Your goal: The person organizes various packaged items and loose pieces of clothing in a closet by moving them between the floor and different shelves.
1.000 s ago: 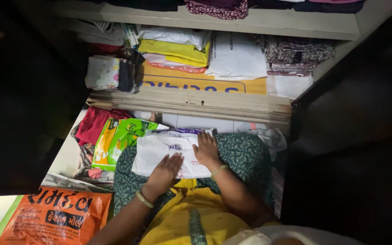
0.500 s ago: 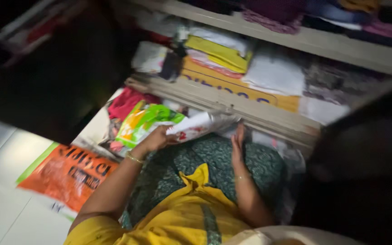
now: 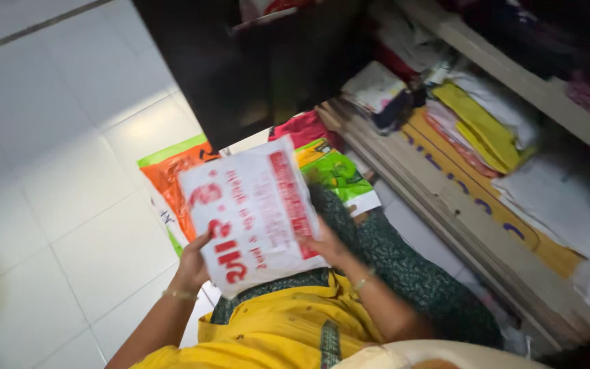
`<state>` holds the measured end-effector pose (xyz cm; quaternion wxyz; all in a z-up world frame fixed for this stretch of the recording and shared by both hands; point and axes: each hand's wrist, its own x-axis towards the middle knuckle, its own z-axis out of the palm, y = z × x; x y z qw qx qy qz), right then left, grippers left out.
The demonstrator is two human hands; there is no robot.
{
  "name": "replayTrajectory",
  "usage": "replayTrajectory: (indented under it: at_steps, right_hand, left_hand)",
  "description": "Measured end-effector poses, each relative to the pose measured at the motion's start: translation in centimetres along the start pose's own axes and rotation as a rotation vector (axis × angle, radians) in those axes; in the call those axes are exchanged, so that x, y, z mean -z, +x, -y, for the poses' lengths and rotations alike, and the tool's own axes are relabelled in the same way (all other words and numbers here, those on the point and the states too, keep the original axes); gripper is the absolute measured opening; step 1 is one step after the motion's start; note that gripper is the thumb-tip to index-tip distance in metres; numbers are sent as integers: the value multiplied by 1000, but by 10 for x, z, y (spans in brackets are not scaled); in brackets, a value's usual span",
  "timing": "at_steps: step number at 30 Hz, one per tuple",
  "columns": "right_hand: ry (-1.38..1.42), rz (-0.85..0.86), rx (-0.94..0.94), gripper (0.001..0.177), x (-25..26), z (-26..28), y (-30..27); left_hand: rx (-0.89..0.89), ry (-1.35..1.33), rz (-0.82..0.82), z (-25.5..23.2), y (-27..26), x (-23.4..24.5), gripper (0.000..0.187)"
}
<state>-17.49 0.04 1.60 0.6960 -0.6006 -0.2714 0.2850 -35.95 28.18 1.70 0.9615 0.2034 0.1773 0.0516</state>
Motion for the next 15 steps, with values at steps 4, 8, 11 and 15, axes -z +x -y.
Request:
replayTrajectory:
  at_steps: [4, 8, 11, 15]
  right_hand:
    - [-56, 235, -112, 72, -47, -31, 57]
    - [6, 221, -297, 67, -58, -95, 146]
    - [-228, 161, 138, 72, -60, -109, 174]
    - [-354, 193, 113, 80, -50, -106, 153]
  left_hand:
    - [-195, -8, -225, -17, -16, 73, 50]
    - [-329, 96, -286, -73, 39, 126, 43]
    - [-295, 117, -300, -106, 87, 140, 46]
    - [-299, 67, -220, -109, 116, 146, 48]
